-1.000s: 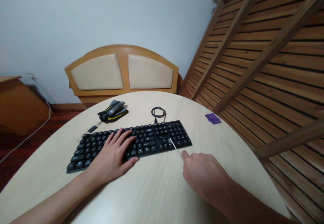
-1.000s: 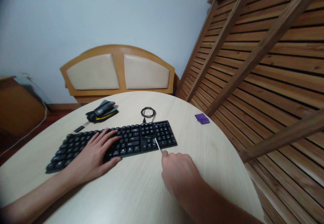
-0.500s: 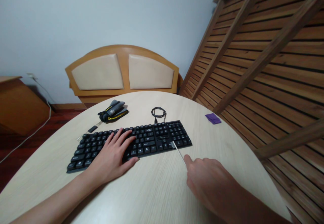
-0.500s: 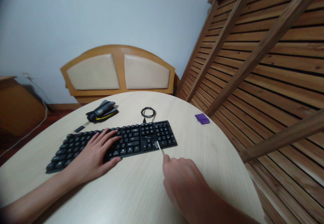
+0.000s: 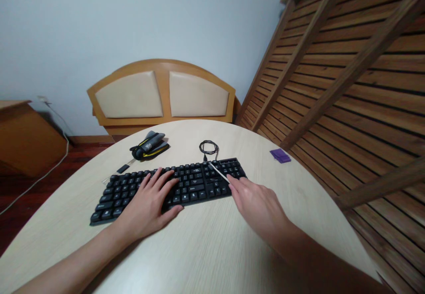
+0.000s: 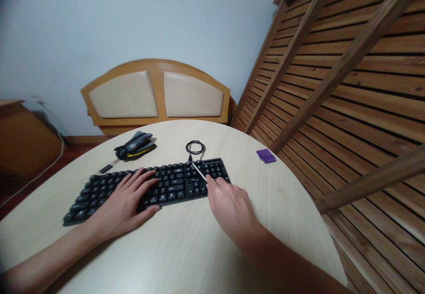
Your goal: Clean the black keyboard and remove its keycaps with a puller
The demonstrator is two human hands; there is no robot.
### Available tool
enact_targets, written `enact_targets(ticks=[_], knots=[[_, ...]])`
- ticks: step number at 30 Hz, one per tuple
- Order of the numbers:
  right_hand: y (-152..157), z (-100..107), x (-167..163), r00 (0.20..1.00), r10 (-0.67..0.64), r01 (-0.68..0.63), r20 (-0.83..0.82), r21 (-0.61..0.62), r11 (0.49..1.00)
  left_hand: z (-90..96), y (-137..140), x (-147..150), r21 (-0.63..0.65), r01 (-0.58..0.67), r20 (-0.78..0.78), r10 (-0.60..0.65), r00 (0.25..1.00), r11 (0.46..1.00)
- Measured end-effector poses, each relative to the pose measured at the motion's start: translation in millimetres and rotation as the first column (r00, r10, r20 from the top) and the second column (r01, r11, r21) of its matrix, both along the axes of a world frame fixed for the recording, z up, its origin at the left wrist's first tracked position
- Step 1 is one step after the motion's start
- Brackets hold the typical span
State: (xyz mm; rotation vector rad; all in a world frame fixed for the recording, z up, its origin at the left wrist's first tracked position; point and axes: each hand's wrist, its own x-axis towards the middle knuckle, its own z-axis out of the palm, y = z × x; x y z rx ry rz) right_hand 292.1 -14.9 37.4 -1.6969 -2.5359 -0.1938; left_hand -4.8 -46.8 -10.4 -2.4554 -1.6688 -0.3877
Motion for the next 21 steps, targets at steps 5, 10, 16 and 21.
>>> enact_targets(ticks=[5, 10, 16, 21], knots=[[17, -22, 4, 0.989, 0.12, -0.098, -0.08, 0.243, 0.965, 0.6, -1, 0, -0.006, -0.003, -0.004, 0.003, 1.0, 1.0], [28, -33, 6, 0.987, 0.146, -0.121, -0.061, 0.304, 0.945, 0.7, -1, 0, -0.011, -0.008, 0.002, 0.008, 1.0, 1.0], [28, -32, 0, 0.99, 0.139, -0.132, -0.006, 0.275, 0.952, -0.4, -1, -1, -0.016, -0.011, 0.001, 0.011, 1.0, 1.0], [15, -25, -5, 0.989, 0.145, -0.147, 0.026, 0.253, 0.956, -0.5, -1, -1, -0.023, -0.015, -0.005, 0.014, 1.0, 1.0]])
